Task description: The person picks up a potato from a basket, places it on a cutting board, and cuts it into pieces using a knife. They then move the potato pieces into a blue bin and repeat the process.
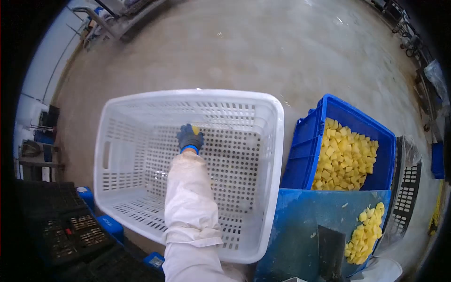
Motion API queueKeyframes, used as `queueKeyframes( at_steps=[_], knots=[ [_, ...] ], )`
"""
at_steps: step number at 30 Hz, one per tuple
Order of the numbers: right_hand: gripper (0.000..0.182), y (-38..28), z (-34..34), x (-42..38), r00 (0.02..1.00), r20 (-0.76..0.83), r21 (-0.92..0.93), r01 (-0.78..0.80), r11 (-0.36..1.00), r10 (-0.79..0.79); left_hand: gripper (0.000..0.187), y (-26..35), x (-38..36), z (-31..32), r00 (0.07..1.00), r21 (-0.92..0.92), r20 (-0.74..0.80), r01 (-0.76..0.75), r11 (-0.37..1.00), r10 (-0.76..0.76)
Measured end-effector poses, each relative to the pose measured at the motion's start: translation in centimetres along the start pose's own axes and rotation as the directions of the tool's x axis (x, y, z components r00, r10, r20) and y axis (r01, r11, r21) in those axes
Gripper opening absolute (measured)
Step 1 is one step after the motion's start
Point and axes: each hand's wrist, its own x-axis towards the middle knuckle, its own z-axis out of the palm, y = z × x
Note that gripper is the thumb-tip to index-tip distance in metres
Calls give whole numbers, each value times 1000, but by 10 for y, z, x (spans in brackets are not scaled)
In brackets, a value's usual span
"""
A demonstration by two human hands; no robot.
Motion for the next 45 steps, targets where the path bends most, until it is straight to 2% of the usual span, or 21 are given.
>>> queueKeyframes(
  at_steps=[3, 6, 7, 8, 10, 13, 15, 16, 17, 19, 21, 22, 24, 26, 29, 33, 38, 40, 41, 43, 45],
  knots=[
    [23, -2, -8, 2, 998, 46, 12, -52, 999, 51, 78, -2, -18, 14, 964, -8, -258, -71, 997, 66],
    [22, -4, -13, -1, 995, 64, 25, -78, 997, 77, 79, 12, -48, -8, 993, 56, 12, 116, 992, -117],
    [22, -5, -14, -2, 995, 60, 32, -76, 997, 74, 83, -3, -45, 21, 991, 143, -75, 122, 982, -112],
    [21, -6, -15, -3, 996, 52, 44, -77, 996, 74, 87, -11, -41, 27, 989, 126, -9, 147, 981, -147],
    [21, -7, -17, -10, 997, 37, 64, -68, 996, 66, 76, -9, -65, 10, 978, 70, 68, 191, 979, -196],
    [20, -10, -19, -21, 999, -8, 113, -38, 993, 39, 55, -32, -77, 7, 985, -287, 93, 163, 944, -142],
    [19, -14, -18, -28, 997, -72, 144, 0, 990, 10, 50, -43, -75, 1, 998, -541, 68, 46, 840, -11],
    [19, -17, -18, -26, 995, -104, 165, 26, 986, -9, 44, -34, -86, -22, 993, -720, 120, 75, 690, 17],
    [19, -21, -17, -21, 990, -136, 194, 53, 980, -27, 39, -28, -94, -42, 971, -718, -50, -197, 668, 233],
    [18, -27, -8, -6, 977, -205, 219, 104, 970, -58, 33, -4, -123, -99, 862, -653, -235, -482, 584, 449],
    [24, -6, 14, -8, 947, -293, 122, 170, 978, -128, 36, 55, -199, -178, 912, -969, -154, -215, 121, 381],
    [26, -1, 20, -9, 970, -222, 94, 118, 989, -95, 36, 72, -238, -203, 900, -963, -174, -241, 123, 400],
    [30, -1, 12, -5, 984, -167, 97, 83, 992, -66, 36, 108, -312, -235, 695, -798, -406, -586, 139, 594],
    [32, -4, 6, -10, 980, -190, 150, 85, 985, -56, 39, 134, -388, -227, 632, -722, -454, -674, 157, 628],
    [33, 6, 13, -26, 982, -178, 350, -2, 937, 69, 47, 152, -472, -156, 597, -635, -433, -734, 241, 675],
    [34, 23, 19, -64, 929, -369, 416, 135, 899, 31, 44, 156, -555, -81, 510, -311, -574, -860, 405, 641],
    [32, 49, 37, -93, 883, -470, 451, 230, 862, 10, 43, 148, -559, -74, 623, -416, -462, -781, 466, 631],
    [29, 37, 31, -106, 903, -429, 497, 262, 827, -29, 46, 132, -547, -71, 508, -449, -452, -840, 305, 734],
    [27, 30, 23, -112, 931, -363, 578, 197, 792, 34, 46, 128, -545, -75, 519, -439, -456, -838, 325, 723],
    [25, 26, 26, -116, 954, -285, 650, 121, 750, 93, 49, 124, -549, -75, 644, -669, -341, -678, 305, 685],
    [26, 31, 39, -108, 926, -377, 545, 238, 804, -18, 49, 122, -553, -73, 693, -706, -321, -629, 325, 645]
  ],
)
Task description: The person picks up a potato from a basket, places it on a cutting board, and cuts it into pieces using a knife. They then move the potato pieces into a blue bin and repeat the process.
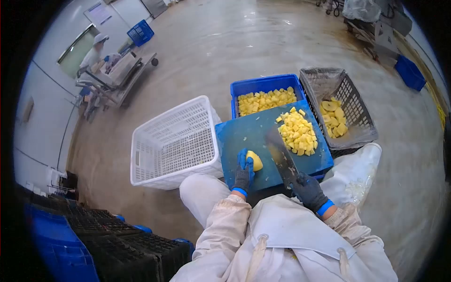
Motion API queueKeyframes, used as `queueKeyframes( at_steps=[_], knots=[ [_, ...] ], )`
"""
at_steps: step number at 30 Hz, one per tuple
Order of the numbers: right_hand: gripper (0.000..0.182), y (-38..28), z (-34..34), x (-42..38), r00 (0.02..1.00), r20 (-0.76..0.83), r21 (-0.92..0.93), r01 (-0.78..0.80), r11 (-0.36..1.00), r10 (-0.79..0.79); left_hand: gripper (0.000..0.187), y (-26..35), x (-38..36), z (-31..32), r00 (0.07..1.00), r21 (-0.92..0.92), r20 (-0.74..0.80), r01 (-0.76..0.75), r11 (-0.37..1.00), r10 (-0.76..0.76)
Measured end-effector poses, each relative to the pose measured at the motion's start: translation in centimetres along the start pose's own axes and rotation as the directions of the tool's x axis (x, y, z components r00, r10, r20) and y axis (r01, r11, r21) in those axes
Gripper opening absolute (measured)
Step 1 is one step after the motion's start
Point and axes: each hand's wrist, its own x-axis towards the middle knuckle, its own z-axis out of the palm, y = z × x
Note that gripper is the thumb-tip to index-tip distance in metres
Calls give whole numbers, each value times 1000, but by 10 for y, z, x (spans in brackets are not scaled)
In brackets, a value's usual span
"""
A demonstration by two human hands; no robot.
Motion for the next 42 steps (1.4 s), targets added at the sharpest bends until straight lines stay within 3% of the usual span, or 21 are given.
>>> queueKeyframes(
  at_steps=[2, 4, 10, 14, 16, 20, 22, 32, 35, 37, 40, 42],
  knots=[
    [26, -6, 2, 2, 996, -4, -41, 84, 996, -84, 49, 7, 1, -3, 998, -32, -31, 46, 998, -47],
    [27, -17, 7, 2, 958, -20, -304, 267, 914, -287, 47, 13, -3, -8, 994, 6, -12, 111, 994, -111],
    [25, -35, 20, 5, 972, 48, -447, 227, 865, -230, 49, 11, -4, -7, 995, -146, -28, 88, 985, -93],
    [24, -36, 23, 4, 959, 59, -455, 274, 847, -278, 49, -7, -2, 2, 995, -129, -88, 26, 991, -38],
    [24, -42, 23, 3, 950, 68, -458, 300, 837, -303, 50, -6, -4, 6, 981, -246, -78, 154, 957, -178],
    [23, -43, 25, 3, 951, 87, -506, 298, 809, -296, 50, -15, -5, 14, 956, -237, -125, 231, 944, -265],
    [23, -42, 25, 3, 958, 108, -547, 281, 789, -266, 50, -24, -3, 19, 970, -73, -217, 94, 993, -108],
    [28, -57, 24, 3, 980, 120, -622, 197, 758, -156, 49, -24, -1, 27, 972, 25, -228, 70, 997, -63],
    [30, -58, 19, 10, 978, 195, -660, 183, 729, -70, 49, -29, 0, 31, 969, 57, -239, 72, 996, -56],
    [32, -57, 19, 14, 978, 173, -627, 198, 754, -113, 50, -31, 0, 31, 974, 232, -204, -48, 971, 97],
    [32, -59, 17, 18, 977, 183, -606, 199, 770, -109, 49, -33, 2, 36, 971, 179, -241, 39, 983, 5],
    [31, -59, 18, 19, 977, 179, -605, 200, 770, -113, 47, -46, 2, 40, 977, 232, -213, 21, 972, 30]
  ],
)
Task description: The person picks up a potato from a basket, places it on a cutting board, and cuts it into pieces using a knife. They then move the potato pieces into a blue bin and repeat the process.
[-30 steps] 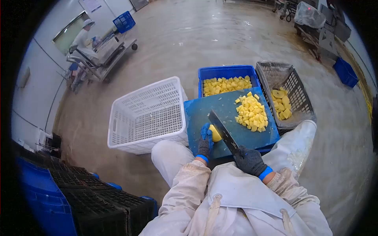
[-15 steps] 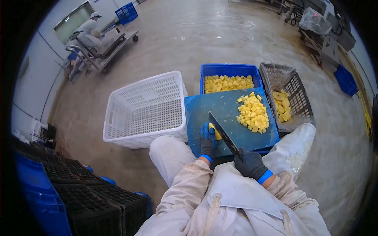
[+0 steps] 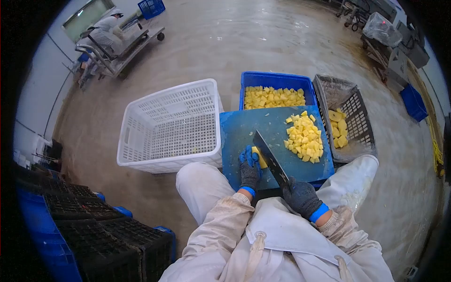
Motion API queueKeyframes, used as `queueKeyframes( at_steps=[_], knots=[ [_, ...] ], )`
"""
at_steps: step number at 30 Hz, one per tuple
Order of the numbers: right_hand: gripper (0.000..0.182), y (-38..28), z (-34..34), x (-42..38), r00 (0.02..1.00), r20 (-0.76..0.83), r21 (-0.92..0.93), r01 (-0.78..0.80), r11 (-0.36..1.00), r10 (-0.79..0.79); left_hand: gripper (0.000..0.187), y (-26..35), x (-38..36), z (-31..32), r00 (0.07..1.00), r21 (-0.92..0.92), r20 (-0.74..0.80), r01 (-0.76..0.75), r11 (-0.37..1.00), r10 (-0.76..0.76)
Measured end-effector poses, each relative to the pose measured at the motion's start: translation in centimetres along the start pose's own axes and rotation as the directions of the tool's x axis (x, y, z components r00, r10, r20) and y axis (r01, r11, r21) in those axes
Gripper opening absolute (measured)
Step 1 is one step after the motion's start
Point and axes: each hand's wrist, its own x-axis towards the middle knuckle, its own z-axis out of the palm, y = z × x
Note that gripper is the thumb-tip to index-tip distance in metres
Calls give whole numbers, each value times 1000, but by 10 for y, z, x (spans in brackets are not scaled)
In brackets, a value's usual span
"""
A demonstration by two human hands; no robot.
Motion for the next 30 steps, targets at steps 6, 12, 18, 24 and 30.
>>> queueKeyframes(
  at_steps=[6, 12, 18, 24, 30],
  knots=[
    [31, -11, -10, 15, 995, 86, -37, -47, 998, 50, 47, 31, 6, -19, 993, -45, 32, 119, 992, -117],
    [33, -11, -6, 34, 988, 142, -67, -53, 996, 62, 46, 38, 8, -20, 987, -51, 29, 158, 986, -157],
    [34, 3, 21, 64, 984, 166, -109, 87, 990, -69, 45, 43, 5, -17, 977, -41, 45, 208, 977, -207],
    [26, -13, 69, 85, 991, 87, -42, -98, 994, 101, 47, 42, -15, -27, 968, -275, 94, 252, 928, -234],
    [29, -23, 64, 57, 996, -47, 48, 82, 995, -79, 41, 82, -6, -81, 992, -47, 18, 122, 991, -121]
  ],
)
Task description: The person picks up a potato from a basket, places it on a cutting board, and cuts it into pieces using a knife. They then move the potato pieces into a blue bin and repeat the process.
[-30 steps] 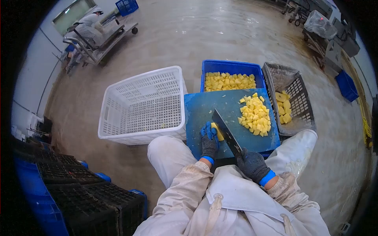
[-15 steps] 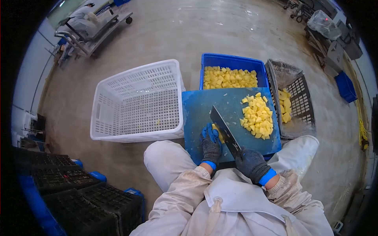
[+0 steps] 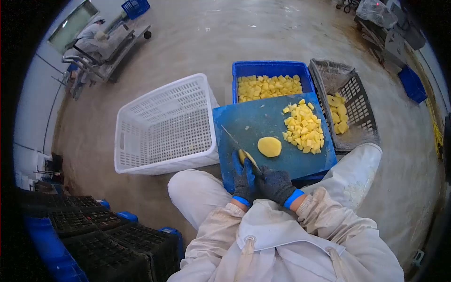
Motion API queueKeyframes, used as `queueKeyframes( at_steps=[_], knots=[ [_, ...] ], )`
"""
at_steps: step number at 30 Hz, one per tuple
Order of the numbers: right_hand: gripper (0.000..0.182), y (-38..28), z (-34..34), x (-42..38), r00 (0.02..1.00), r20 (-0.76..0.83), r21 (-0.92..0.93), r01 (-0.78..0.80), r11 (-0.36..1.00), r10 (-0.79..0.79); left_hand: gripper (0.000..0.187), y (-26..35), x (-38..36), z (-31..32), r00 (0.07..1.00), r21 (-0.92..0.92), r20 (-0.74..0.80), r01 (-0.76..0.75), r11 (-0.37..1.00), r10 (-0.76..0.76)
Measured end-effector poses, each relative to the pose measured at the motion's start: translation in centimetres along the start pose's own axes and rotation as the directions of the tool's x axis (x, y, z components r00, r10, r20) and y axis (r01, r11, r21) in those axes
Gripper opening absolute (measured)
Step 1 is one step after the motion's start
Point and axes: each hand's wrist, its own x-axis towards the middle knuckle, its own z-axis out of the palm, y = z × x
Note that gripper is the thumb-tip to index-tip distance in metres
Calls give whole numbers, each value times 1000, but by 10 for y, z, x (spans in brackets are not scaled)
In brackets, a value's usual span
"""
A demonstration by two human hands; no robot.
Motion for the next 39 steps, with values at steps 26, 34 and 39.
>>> queueKeyframes(
  at_steps=[26, 34, 39],
  knots=[
    [13, 128, 6, -57, 876, -482, 378, 220, 900, -11, 58, 108, 40, -90, 943, -907, 306, 330, -261, 130],
    [22, 110, -22, -70, 884, -431, 191, 282, 940, -178, 54, 145, 47, -99, 952, -936, 246, 282, -209, 183],
    [19, 131, 10, -60, 928, -335, 650, 101, 753, 165, 55, 152, 49, -99, 948, -931, 232, 281, -233, 217]
  ],
)
